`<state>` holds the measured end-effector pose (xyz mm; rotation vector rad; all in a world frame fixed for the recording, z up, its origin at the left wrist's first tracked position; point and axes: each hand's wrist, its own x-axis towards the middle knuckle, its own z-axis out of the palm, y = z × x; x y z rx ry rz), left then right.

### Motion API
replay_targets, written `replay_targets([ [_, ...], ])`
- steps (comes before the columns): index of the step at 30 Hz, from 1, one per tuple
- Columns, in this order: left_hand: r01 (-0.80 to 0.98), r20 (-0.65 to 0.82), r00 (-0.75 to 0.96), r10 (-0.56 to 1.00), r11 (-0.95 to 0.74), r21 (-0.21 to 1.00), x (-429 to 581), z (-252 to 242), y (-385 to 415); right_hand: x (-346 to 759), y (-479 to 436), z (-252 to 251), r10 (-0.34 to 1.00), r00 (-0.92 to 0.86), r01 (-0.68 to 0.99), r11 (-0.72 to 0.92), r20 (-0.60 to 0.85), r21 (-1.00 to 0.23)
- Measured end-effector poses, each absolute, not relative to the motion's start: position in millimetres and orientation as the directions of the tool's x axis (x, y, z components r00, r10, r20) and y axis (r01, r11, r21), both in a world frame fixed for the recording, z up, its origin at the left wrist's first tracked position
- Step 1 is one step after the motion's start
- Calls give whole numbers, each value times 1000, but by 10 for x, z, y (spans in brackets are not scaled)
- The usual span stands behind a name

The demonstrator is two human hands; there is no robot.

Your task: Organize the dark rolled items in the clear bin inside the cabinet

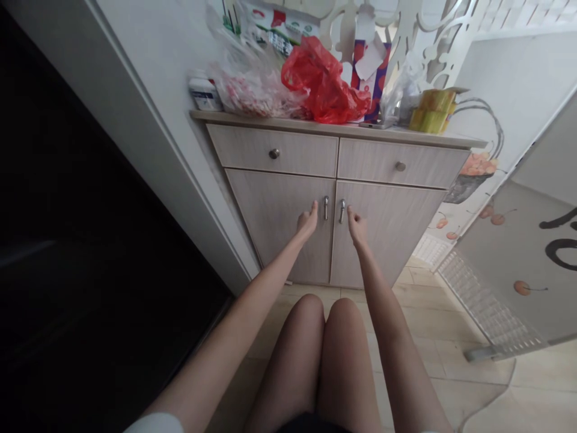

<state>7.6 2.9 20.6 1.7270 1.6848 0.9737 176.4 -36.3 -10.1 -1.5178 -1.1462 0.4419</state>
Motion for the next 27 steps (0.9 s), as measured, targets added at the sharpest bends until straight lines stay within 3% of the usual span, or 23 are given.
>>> replay_targets([
  [3,650,263,-14,965,-191,736,216,225,91,1705,-197,-105,786,458,479,174,414,-860],
  [8,656,268,83,960,-255,710,421,169,114,1543,-16,-148,822,358,547,200,443,-813],
  [12,697,320,19,947,-242,675,378,58,-65,1529,-145,-201,806,359,603,185,471,-776],
  [18,697,417,-4,909,-297,653,132,-100,-453,1535,-680,-283,687,365,787,132,628,-602],
  [27,573,530,-56,846,-407,711,-423,-292,-955,1565,-1382,-294,650,420,798,67,633,-599],
])
